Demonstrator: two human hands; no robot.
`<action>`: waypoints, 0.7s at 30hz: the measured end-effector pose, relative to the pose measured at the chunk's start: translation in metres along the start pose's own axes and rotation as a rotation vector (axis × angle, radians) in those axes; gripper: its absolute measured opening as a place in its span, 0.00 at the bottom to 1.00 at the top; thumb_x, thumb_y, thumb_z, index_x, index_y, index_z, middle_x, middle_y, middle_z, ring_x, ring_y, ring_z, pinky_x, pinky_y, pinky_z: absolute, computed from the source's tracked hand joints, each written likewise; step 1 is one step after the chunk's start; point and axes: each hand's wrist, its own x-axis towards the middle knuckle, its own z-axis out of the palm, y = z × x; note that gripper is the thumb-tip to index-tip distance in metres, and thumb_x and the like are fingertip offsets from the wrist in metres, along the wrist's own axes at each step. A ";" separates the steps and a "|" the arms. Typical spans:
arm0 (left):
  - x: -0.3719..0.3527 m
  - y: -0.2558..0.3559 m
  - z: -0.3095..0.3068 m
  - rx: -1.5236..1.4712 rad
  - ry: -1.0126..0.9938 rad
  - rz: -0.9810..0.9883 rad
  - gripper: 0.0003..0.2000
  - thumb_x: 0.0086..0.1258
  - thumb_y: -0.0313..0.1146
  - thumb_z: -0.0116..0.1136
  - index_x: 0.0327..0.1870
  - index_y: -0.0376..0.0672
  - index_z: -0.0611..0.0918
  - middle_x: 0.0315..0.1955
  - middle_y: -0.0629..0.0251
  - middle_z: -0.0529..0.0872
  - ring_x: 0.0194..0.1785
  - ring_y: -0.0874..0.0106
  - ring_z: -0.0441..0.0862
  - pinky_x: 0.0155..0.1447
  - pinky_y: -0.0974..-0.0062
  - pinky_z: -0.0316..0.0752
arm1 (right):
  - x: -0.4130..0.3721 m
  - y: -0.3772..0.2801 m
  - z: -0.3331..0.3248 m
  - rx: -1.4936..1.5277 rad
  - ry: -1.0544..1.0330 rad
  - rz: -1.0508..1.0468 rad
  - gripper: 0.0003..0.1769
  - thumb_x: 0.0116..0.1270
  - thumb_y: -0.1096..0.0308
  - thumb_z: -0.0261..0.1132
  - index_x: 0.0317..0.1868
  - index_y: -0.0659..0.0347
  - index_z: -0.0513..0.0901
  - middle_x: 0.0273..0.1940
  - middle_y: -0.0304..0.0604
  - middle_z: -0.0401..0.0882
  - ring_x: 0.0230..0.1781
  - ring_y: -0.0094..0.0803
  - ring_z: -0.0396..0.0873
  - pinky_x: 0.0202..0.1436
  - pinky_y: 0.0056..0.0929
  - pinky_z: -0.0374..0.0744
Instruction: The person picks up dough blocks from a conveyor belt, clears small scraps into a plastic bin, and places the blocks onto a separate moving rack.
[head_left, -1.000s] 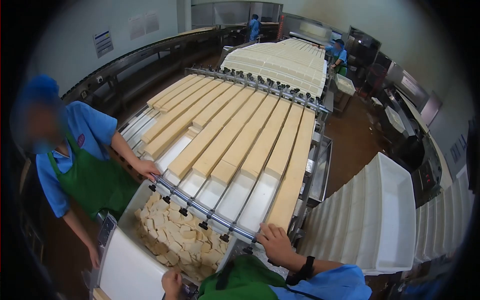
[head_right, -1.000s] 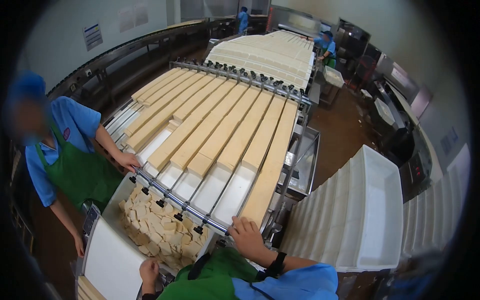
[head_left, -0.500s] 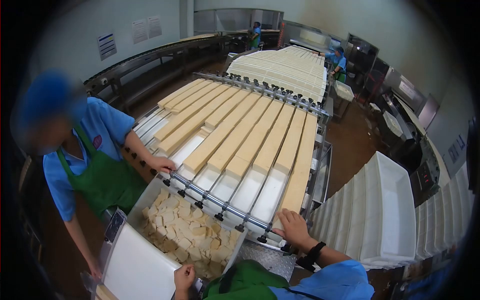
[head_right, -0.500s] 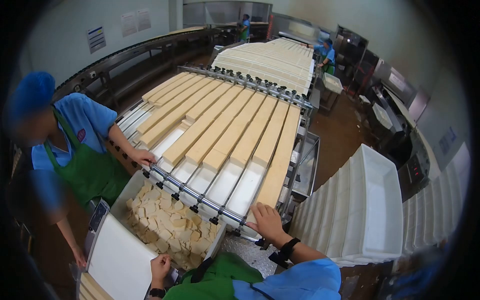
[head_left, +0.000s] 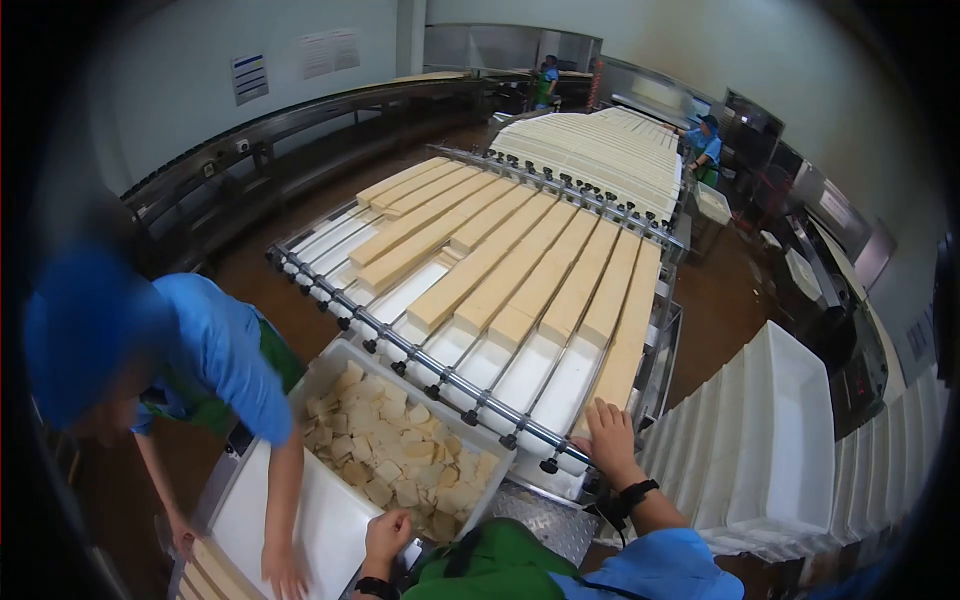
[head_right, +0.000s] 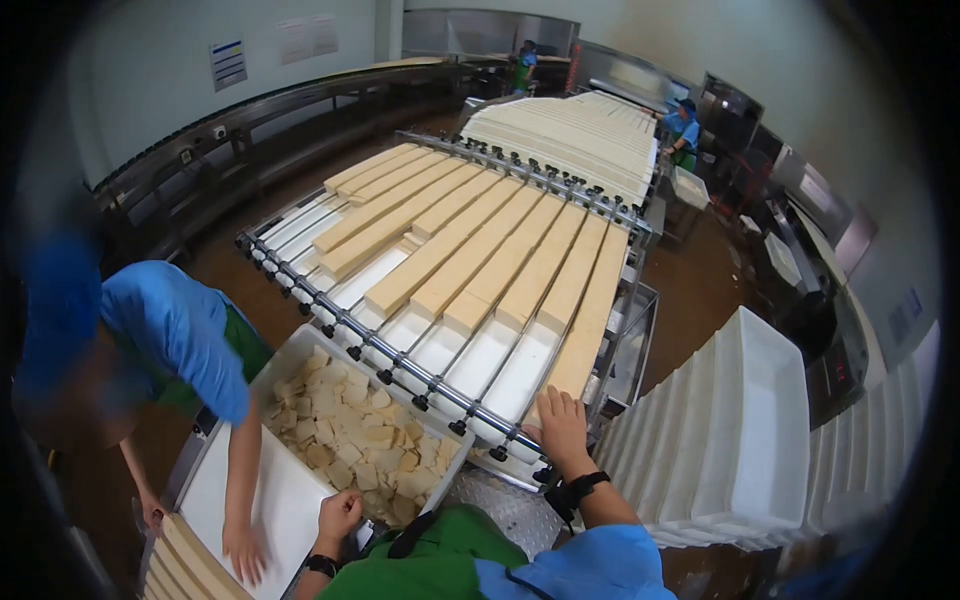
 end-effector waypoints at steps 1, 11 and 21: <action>0.001 0.000 -0.001 -0.002 -0.006 0.005 0.05 0.59 0.32 0.63 0.34 0.44 0.86 0.23 0.58 0.85 0.26 0.62 0.84 0.34 0.68 0.80 | -0.005 -0.001 0.002 -0.008 -0.037 -0.026 0.38 0.57 0.43 0.68 0.62 0.57 0.74 0.66 0.53 0.67 0.66 0.49 0.66 0.67 0.54 0.62; -0.001 0.012 -0.006 0.045 0.007 -0.020 0.07 0.60 0.34 0.61 0.36 0.46 0.86 0.25 0.56 0.86 0.30 0.58 0.85 0.36 0.64 0.80 | 0.045 -0.072 0.021 0.324 -0.071 -0.081 0.35 0.65 0.48 0.63 0.67 0.59 0.70 0.69 0.57 0.64 0.69 0.56 0.62 0.68 0.57 0.60; 0.001 -0.008 0.003 0.078 -0.003 0.018 0.08 0.63 0.38 0.56 0.36 0.49 0.85 0.28 0.58 0.86 0.33 0.54 0.84 0.38 0.59 0.79 | 0.083 -0.136 0.061 0.284 -0.188 -0.209 0.39 0.51 0.53 0.71 0.66 0.44 0.73 0.68 0.61 0.64 0.57 0.54 0.75 0.55 0.55 0.73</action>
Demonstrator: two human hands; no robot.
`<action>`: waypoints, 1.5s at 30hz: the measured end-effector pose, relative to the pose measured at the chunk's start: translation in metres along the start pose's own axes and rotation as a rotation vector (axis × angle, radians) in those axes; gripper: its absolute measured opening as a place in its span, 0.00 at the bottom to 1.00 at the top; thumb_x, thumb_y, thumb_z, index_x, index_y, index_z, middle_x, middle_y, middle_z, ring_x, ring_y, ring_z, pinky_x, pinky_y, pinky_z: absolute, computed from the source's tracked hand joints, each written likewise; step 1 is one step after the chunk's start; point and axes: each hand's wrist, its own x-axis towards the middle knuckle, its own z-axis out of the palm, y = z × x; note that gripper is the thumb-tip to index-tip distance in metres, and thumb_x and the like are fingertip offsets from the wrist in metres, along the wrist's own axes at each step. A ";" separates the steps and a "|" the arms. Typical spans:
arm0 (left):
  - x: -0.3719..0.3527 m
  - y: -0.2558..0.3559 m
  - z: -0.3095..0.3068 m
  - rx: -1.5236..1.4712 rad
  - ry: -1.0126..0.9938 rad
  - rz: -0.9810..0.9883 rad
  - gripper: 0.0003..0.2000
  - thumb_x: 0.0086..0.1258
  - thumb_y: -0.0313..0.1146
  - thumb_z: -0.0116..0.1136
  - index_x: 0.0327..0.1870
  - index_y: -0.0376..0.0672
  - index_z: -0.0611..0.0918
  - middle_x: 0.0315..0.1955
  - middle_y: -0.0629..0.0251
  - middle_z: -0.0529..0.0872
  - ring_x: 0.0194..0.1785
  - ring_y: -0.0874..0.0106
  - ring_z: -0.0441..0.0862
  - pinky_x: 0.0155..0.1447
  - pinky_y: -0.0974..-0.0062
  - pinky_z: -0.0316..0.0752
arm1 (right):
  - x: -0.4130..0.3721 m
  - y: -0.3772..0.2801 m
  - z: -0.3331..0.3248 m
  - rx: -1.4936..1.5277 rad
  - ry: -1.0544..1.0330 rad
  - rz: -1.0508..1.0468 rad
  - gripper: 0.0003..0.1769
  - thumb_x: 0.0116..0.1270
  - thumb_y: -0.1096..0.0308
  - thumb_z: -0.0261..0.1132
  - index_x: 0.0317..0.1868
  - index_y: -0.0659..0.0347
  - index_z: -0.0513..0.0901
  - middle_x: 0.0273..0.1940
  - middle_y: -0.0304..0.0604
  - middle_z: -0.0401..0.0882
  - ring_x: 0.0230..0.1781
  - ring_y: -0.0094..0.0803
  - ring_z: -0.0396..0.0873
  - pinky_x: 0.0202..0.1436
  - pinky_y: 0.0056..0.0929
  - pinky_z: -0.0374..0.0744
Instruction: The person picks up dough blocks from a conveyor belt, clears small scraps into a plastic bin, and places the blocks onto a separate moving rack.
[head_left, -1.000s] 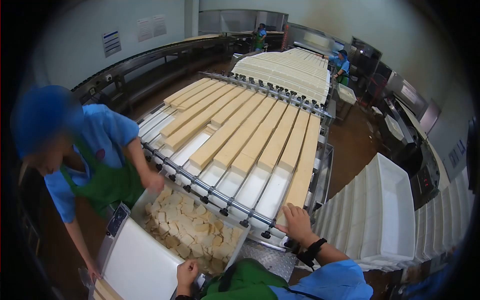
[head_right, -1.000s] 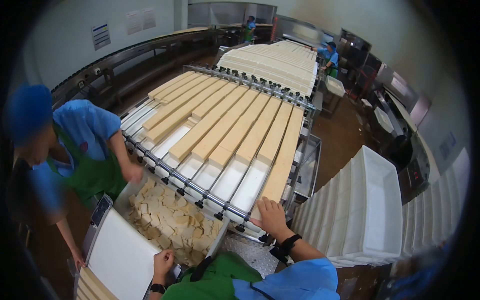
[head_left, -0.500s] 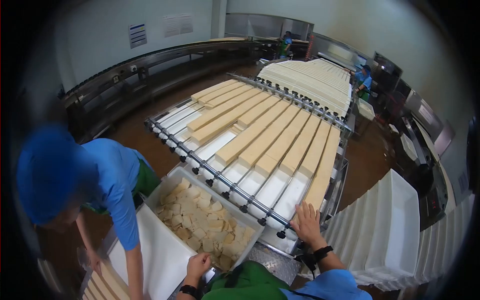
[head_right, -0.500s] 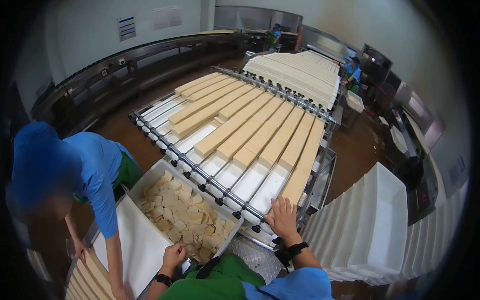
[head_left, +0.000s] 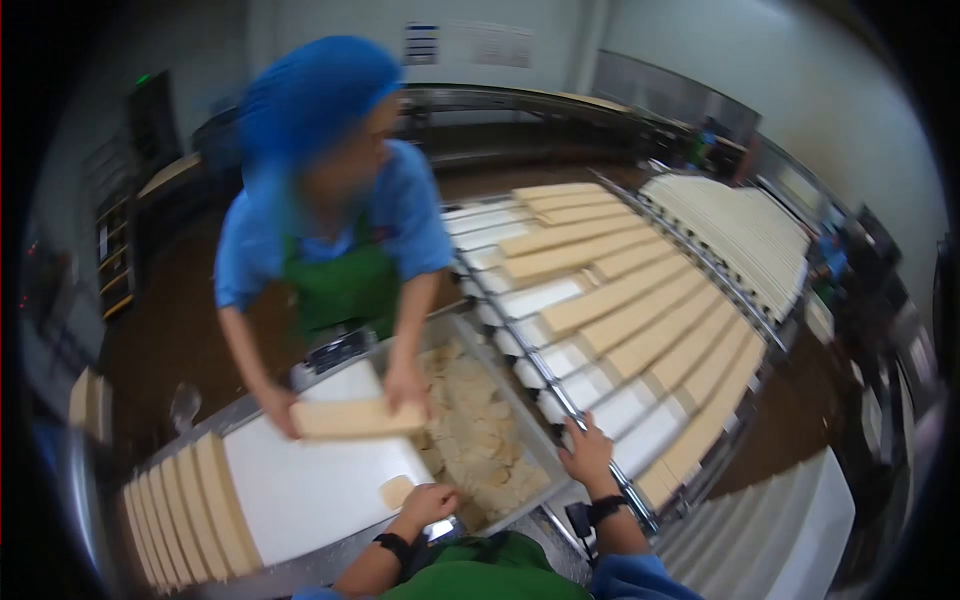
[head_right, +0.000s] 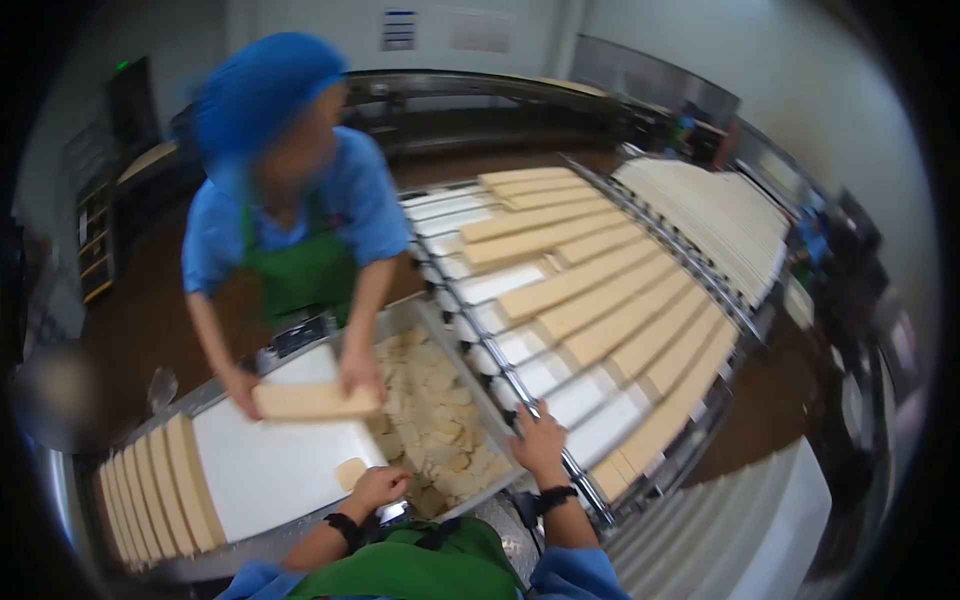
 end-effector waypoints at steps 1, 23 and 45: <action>-0.003 -0.004 0.003 0.025 -0.016 0.056 0.09 0.64 0.39 0.54 0.36 0.50 0.85 0.29 0.58 0.86 0.34 0.54 0.84 0.38 0.58 0.79 | -0.001 0.002 0.003 0.029 0.032 -0.019 0.39 0.49 0.55 0.71 0.66 0.44 0.73 0.68 0.61 0.64 0.55 0.54 0.76 0.54 0.56 0.73; 0.000 0.008 -0.001 -0.116 -0.046 -0.031 0.13 0.74 0.43 0.49 0.51 0.50 0.81 0.38 0.57 0.87 0.42 0.53 0.83 0.47 0.59 0.77 | -0.002 -0.014 -0.020 -0.036 -0.039 -0.137 0.39 0.60 0.47 0.64 0.69 0.54 0.67 0.68 0.57 0.65 0.59 0.57 0.73 0.58 0.51 0.76; 0.002 0.016 -0.015 -0.138 -0.102 0.031 0.15 0.72 0.43 0.50 0.29 0.41 0.74 0.23 0.50 0.78 0.31 0.47 0.75 0.37 0.55 0.71 | -0.005 -0.005 -0.016 -0.008 -0.034 -0.102 0.39 0.58 0.51 0.69 0.70 0.49 0.67 0.69 0.53 0.64 0.57 0.56 0.75 0.55 0.53 0.77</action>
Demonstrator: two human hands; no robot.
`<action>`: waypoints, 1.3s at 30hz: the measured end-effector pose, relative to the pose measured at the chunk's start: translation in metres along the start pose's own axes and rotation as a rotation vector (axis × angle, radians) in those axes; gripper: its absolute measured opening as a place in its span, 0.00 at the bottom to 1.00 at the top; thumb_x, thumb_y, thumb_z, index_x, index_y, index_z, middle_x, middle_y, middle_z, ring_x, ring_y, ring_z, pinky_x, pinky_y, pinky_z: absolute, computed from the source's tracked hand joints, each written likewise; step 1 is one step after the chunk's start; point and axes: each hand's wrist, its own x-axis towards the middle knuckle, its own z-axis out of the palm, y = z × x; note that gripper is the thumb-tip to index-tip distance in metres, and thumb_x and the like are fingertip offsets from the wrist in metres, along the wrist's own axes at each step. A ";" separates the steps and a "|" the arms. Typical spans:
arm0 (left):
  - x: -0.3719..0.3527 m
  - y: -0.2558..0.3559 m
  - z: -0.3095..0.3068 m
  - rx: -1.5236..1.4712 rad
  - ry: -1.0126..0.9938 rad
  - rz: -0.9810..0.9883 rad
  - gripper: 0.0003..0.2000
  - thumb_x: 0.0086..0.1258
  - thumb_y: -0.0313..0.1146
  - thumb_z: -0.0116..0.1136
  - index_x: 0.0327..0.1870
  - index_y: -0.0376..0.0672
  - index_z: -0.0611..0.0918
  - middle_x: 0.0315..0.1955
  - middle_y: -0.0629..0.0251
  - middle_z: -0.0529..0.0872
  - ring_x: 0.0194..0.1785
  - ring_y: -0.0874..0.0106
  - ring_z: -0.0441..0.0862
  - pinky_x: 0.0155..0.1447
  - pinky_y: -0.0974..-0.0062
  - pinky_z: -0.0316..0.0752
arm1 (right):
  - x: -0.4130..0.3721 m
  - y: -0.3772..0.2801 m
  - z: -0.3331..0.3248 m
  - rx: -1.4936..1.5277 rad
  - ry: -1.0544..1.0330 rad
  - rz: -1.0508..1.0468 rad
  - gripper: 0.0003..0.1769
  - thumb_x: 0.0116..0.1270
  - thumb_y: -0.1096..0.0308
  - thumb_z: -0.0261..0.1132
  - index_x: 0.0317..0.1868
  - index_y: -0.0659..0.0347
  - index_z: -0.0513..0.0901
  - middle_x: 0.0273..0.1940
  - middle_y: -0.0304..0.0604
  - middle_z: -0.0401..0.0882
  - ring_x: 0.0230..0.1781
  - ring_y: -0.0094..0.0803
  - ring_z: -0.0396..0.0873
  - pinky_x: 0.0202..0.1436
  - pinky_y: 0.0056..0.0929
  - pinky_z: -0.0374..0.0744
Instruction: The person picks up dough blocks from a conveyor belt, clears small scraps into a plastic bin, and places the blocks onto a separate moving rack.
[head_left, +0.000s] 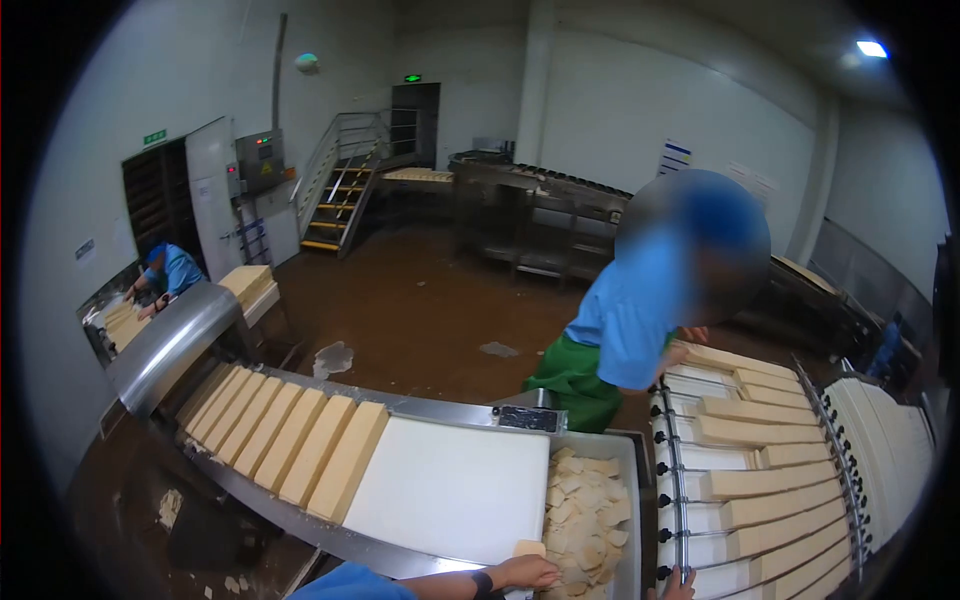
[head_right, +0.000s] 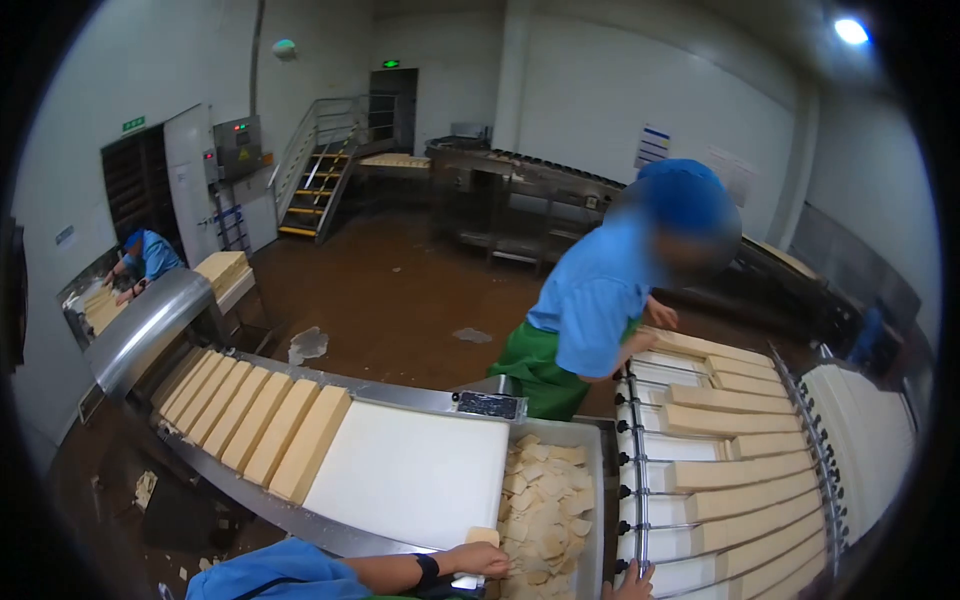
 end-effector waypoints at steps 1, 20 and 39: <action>0.001 0.000 -0.002 0.001 -0.019 0.012 0.15 0.72 0.43 0.50 0.29 0.41 0.74 0.23 0.50 0.78 0.31 0.47 0.75 0.37 0.55 0.71 | 0.000 0.006 0.008 -0.017 0.066 -0.072 0.40 0.58 0.51 0.69 0.71 0.48 0.66 0.69 0.53 0.64 0.57 0.55 0.75 0.55 0.53 0.77; -0.003 -0.008 0.008 0.143 0.080 0.003 0.16 0.68 0.44 0.59 0.24 0.42 0.76 0.21 0.55 0.79 0.27 0.51 0.78 0.32 0.58 0.73 | 0.001 -0.001 0.016 -0.042 0.086 0.160 0.41 0.45 0.52 0.71 0.65 0.40 0.73 0.70 0.58 0.61 0.54 0.52 0.75 0.52 0.53 0.71; -0.003 -0.001 0.009 0.275 0.142 -0.017 0.19 0.61 0.44 0.66 0.18 0.42 0.74 0.15 0.55 0.77 0.22 0.52 0.77 0.27 0.61 0.73 | -0.003 0.002 0.024 -0.073 0.131 0.169 0.39 0.48 0.48 0.71 0.65 0.32 0.73 0.70 0.58 0.62 0.52 0.49 0.77 0.50 0.49 0.71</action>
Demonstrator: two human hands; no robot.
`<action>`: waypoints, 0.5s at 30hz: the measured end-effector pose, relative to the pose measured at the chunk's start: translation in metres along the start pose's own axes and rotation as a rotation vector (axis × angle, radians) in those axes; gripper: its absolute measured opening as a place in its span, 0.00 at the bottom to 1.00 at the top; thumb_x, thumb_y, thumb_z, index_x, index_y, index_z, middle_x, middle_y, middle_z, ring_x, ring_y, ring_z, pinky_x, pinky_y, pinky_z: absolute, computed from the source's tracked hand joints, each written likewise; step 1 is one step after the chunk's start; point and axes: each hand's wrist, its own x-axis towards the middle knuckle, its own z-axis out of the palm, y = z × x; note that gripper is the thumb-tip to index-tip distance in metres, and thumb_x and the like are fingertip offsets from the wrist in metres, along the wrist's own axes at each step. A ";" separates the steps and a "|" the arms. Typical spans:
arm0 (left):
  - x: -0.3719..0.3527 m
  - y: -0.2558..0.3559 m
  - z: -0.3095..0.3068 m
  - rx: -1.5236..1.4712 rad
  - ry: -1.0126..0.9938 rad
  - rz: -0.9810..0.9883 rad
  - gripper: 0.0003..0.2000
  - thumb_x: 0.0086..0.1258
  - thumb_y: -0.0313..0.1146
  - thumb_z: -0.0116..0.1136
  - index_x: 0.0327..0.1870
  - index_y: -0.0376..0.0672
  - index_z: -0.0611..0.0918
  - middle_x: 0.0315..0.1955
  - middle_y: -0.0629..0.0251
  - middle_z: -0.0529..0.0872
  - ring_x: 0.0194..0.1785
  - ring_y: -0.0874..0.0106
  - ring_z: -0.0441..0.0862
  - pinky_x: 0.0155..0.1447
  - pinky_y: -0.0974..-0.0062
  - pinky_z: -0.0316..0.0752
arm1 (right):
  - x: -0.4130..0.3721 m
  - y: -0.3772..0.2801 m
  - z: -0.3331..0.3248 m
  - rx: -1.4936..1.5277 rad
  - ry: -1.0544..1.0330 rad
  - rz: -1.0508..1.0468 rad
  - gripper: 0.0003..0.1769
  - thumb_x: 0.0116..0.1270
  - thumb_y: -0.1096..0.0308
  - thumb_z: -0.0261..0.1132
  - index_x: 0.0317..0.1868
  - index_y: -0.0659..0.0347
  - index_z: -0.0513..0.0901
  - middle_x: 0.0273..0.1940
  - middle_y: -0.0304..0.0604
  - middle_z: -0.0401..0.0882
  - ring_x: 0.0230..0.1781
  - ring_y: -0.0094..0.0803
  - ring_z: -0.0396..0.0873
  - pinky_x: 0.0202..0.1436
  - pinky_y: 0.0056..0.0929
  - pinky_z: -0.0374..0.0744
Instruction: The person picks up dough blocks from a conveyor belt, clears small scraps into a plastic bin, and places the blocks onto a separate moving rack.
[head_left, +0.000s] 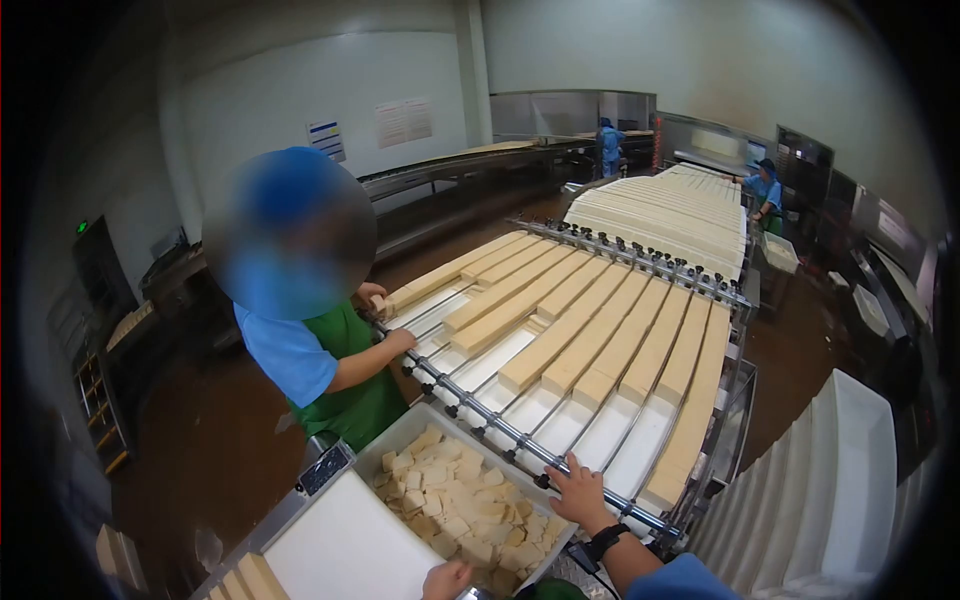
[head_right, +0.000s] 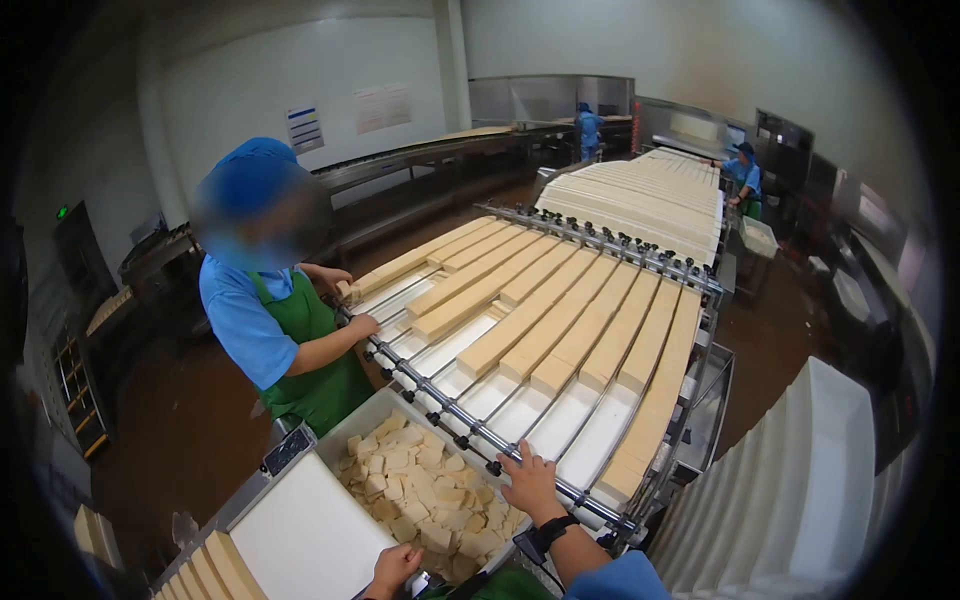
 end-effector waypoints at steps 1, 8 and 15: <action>0.000 0.000 0.000 -0.010 0.002 -0.010 0.19 0.61 0.44 0.66 0.18 0.41 0.74 0.15 0.56 0.77 0.21 0.53 0.78 0.27 0.61 0.73 | 0.000 0.000 0.000 -0.009 -0.012 -0.005 0.39 0.48 0.48 0.71 0.65 0.32 0.73 0.70 0.58 0.62 0.52 0.48 0.77 0.50 0.49 0.71; 0.000 0.006 -0.005 -0.072 -0.028 -0.087 0.17 0.63 0.41 0.65 0.20 0.41 0.76 0.16 0.57 0.79 0.21 0.56 0.79 0.28 0.64 0.74 | 0.000 0.001 0.001 -0.018 -0.014 -0.015 0.39 0.49 0.47 0.70 0.66 0.31 0.73 0.70 0.58 0.62 0.52 0.47 0.77 0.49 0.48 0.71; -0.003 -0.004 0.008 -0.138 -0.023 -0.074 0.18 0.71 0.44 0.56 0.26 0.36 0.77 0.21 0.45 0.77 0.25 0.48 0.75 0.31 0.58 0.70 | 0.001 -0.003 -0.007 -0.010 -0.043 0.004 0.38 0.50 0.48 0.70 0.66 0.31 0.73 0.71 0.57 0.62 0.53 0.46 0.77 0.51 0.48 0.71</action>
